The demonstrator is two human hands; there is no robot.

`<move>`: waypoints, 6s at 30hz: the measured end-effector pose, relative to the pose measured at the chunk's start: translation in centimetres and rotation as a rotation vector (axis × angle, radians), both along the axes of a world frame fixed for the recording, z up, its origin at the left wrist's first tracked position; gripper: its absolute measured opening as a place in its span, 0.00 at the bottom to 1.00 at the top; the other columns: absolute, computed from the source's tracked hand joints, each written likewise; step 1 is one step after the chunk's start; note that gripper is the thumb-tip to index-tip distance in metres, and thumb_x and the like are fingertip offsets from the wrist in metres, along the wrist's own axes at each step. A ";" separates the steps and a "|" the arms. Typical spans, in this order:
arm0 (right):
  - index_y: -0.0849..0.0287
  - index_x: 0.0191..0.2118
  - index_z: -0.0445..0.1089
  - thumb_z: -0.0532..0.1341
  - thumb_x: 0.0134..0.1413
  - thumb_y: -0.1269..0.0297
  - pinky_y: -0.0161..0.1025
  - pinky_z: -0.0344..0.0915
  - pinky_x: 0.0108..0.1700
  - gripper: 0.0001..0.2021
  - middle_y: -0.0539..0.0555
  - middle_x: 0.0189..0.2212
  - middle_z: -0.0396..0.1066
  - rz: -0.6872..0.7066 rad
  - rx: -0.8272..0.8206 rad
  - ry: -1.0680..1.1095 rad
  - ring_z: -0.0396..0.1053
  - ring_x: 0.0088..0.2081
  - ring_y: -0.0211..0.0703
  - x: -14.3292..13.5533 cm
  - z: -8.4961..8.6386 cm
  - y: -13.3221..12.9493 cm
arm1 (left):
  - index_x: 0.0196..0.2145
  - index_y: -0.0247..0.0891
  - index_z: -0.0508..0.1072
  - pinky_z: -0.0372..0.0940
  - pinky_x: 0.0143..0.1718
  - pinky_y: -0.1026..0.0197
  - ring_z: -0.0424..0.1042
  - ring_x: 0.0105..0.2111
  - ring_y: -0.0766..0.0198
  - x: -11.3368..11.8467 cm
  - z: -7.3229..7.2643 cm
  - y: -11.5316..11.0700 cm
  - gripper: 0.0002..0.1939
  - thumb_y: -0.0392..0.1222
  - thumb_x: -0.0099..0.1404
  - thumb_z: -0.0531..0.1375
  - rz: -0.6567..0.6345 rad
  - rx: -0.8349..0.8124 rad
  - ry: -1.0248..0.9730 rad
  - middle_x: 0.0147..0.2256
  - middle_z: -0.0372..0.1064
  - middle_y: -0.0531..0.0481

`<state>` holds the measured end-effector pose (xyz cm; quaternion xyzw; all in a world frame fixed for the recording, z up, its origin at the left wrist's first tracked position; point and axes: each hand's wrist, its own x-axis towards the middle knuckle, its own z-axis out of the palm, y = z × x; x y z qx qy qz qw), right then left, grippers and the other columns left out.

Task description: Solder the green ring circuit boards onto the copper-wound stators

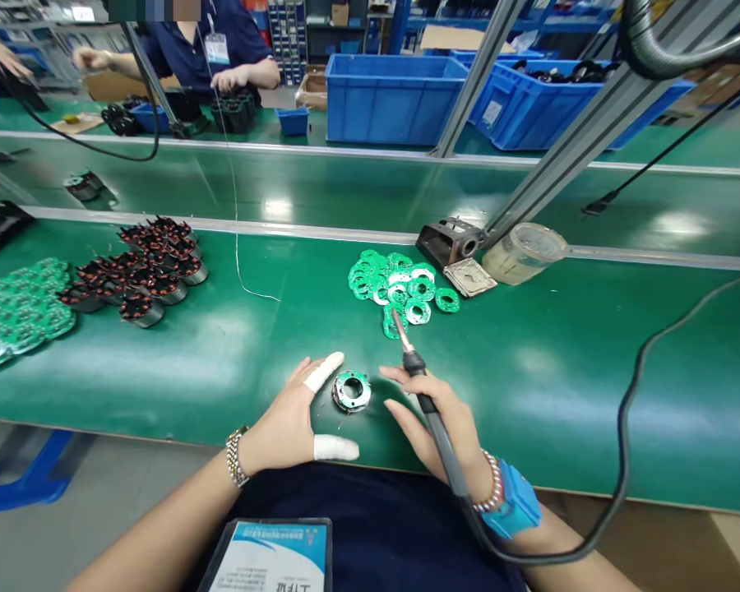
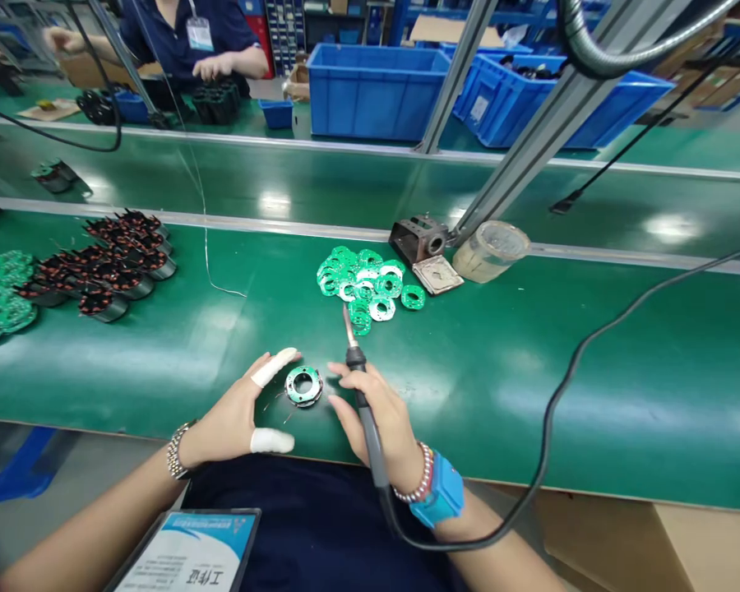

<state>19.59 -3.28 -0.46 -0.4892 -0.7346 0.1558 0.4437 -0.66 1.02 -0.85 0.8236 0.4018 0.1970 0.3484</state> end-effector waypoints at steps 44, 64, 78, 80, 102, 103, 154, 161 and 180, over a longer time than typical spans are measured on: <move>0.54 0.46 0.57 0.58 0.52 0.70 0.38 0.70 0.42 0.15 0.55 0.42 0.71 0.034 -0.170 0.066 0.73 0.40 0.42 -1.9 -0.6 0.5 | 0.29 0.35 0.74 0.66 0.38 0.60 0.73 0.33 0.60 0.9 1.5 1.7 0.07 0.36 0.54 0.56 0.197 -0.381 -0.170 0.31 0.75 0.48; 0.54 0.46 0.58 0.59 0.48 0.73 0.41 0.68 0.44 0.18 0.55 0.40 0.69 0.265 -0.191 -0.003 0.70 0.42 0.44 -1.5 0.3 1.8 | 0.27 0.39 0.72 0.63 0.36 0.60 0.69 0.32 0.62 -2.0 2.1 3.6 0.04 0.40 0.57 0.58 -0.029 -0.106 0.034 0.29 0.72 0.51; 0.54 0.40 0.59 0.55 0.52 0.74 0.36 0.67 0.39 0.11 0.51 0.34 0.70 0.039 -0.077 0.035 0.70 0.36 0.39 -2.6 1.2 2.9 | 0.26 0.32 0.69 0.59 0.23 0.68 0.63 0.20 0.73 1.3 0.9 1.8 0.09 0.38 0.48 0.65 0.315 -0.863 -0.651 0.20 0.66 0.55; 0.54 0.39 0.59 0.54 0.52 0.75 0.35 0.67 0.37 0.10 0.51 0.32 0.69 0.069 -0.063 0.004 0.69 0.33 0.38 -2.9 1.4 3.3 | 0.26 0.33 0.70 0.59 0.24 0.68 0.62 0.20 0.73 1.3 1.1 1.9 0.08 0.39 0.49 0.64 0.279 -0.838 -0.633 0.21 0.66 0.55; 0.57 0.36 0.65 0.55 0.53 0.75 0.33 0.63 0.27 0.07 0.47 0.20 0.64 -0.002 -0.045 0.061 0.64 0.23 0.35 -0.7 3.7 -1.2 | 0.23 0.33 0.66 0.61 0.24 0.67 0.65 0.19 0.71 1.1 0.6 2.0 0.11 0.43 0.52 0.62 0.160 -0.906 -0.528 0.18 0.65 0.55; 0.57 0.39 0.65 0.55 0.53 0.74 0.34 0.64 0.27 0.08 0.47 0.20 0.65 0.016 -0.033 0.058 0.65 0.22 0.36 -0.3 3.8 -1.4 | 0.23 0.33 0.66 0.61 0.24 0.67 0.65 0.19 0.71 1.1 0.7 2.0 0.10 0.42 0.52 0.62 0.158 -0.902 -0.517 0.18 0.65 0.55; 0.58 0.47 0.59 0.60 0.50 0.70 0.41 0.67 0.42 0.17 0.57 0.39 0.68 0.181 -0.192 -0.063 0.69 0.40 0.43 -1.0 0.8 0.5 | 0.27 0.38 0.74 0.63 0.36 0.62 0.69 0.31 0.63 -0.5 1.0 -0.5 0.05 0.41 0.55 0.61 0.032 -0.340 -0.292 0.30 0.71 0.48; 0.57 0.46 0.59 0.58 0.52 0.73 0.41 0.68 0.42 0.15 0.56 0.39 0.69 0.143 -0.035 -0.052 0.67 0.41 0.43 -1.9 1.2 0.2 | 0.21 0.34 0.68 0.60 0.24 0.66 0.63 0.20 0.70 1.0 1.1 0.6 0.10 0.42 0.50 0.63 0.213 -0.844 -0.466 0.19 0.65 0.54; 0.57 0.34 0.67 0.57 0.51 0.76 0.38 0.68 0.35 0.07 0.53 0.28 0.70 0.045 -0.012 0.074 0.69 0.33 0.41 -1.5 2.5 -0.5 | 0.23 0.33 0.68 0.64 0.29 0.64 0.68 0.23 0.69 0.5 1.0 0.4 0.13 0.46 0.52 0.63 0.219 -0.937 -0.521 0.21 0.69 0.51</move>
